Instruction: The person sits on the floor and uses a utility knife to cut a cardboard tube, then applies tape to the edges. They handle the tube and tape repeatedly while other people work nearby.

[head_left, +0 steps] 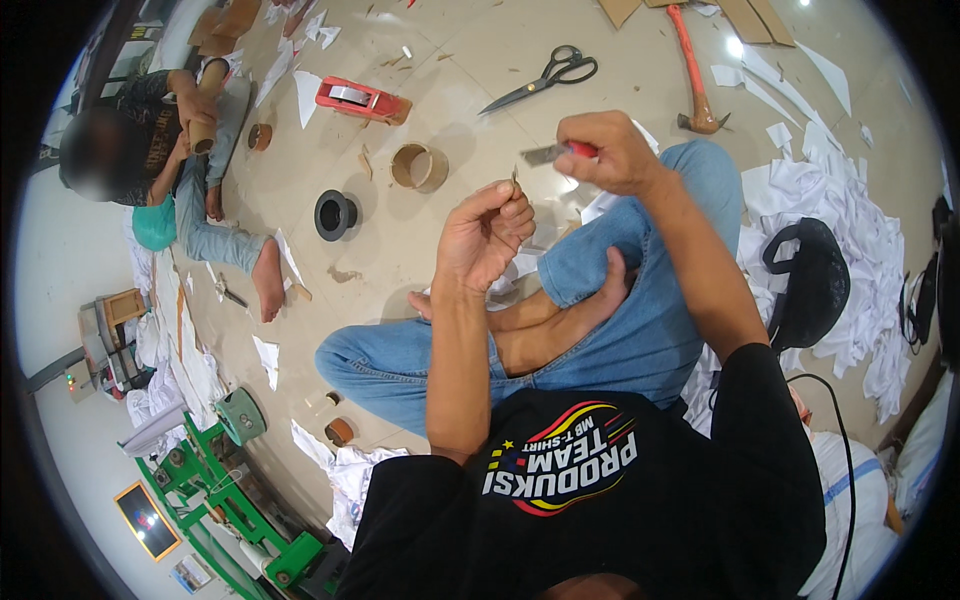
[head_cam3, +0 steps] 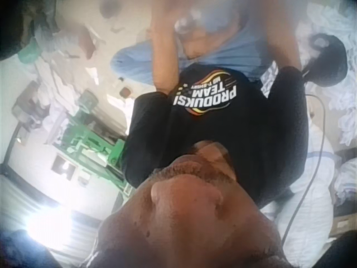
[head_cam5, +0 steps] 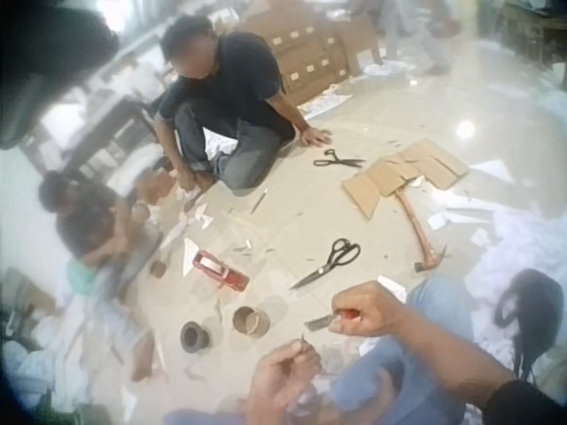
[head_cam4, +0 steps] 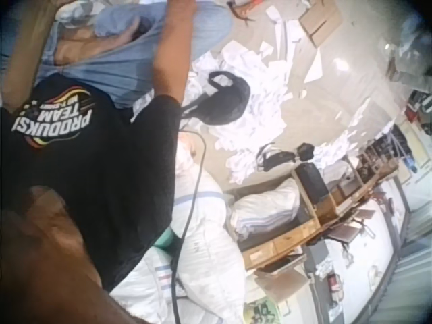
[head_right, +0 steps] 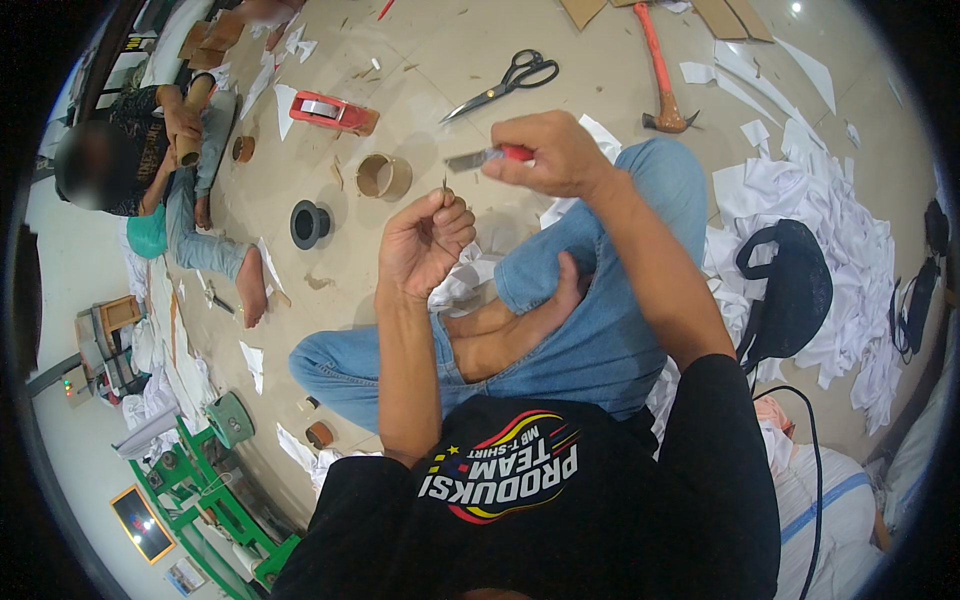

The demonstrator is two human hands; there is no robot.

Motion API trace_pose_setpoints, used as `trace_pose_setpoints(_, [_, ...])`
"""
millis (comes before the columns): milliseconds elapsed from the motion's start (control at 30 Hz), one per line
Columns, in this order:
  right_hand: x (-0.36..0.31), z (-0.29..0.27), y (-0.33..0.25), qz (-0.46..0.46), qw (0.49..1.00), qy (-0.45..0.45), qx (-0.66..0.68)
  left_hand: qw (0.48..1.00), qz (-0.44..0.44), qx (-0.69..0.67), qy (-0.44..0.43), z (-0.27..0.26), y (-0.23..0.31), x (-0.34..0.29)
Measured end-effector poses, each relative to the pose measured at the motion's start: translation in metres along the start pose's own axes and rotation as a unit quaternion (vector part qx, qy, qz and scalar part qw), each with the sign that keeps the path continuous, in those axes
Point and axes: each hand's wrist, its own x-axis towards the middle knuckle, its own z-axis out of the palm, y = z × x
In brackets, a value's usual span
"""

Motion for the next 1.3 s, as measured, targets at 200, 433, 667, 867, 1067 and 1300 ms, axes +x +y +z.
trace_pose_setpoints(200, [0.004,0.014,-0.009,-0.068,0.997,-0.034,-0.012,0.999,0.030,0.021,0.021,0.007,-0.001,0.001])
trace_pose_setpoints(433, [0.003,0.012,-0.006,-0.074,0.996,-0.035,-0.030,0.999,0.023,0.026,0.003,-0.001,-0.001,0.004])
trace_pose_setpoints(667, [0.005,0.010,0.001,-0.058,0.996,0.002,-0.063,1.000,0.004,0.026,-0.017,0.006,0.000,0.004])
trace_pose_setpoints(867, [0.005,0.003,0.010,0.026,0.999,-0.021,0.007,0.998,0.020,0.058,0.005,0.010,-0.001,0.000])
trace_pose_setpoints(1067, [0.003,0.011,-0.007,-0.024,0.998,-0.051,0.006,0.994,0.073,0.057,0.063,0.008,-0.003,0.003])
trace_pose_setpoints(1300, [0.006,0.015,-0.007,-0.047,0.997,-0.052,-0.013,0.990,0.087,0.075,0.087,0.015,-0.008,0.005])
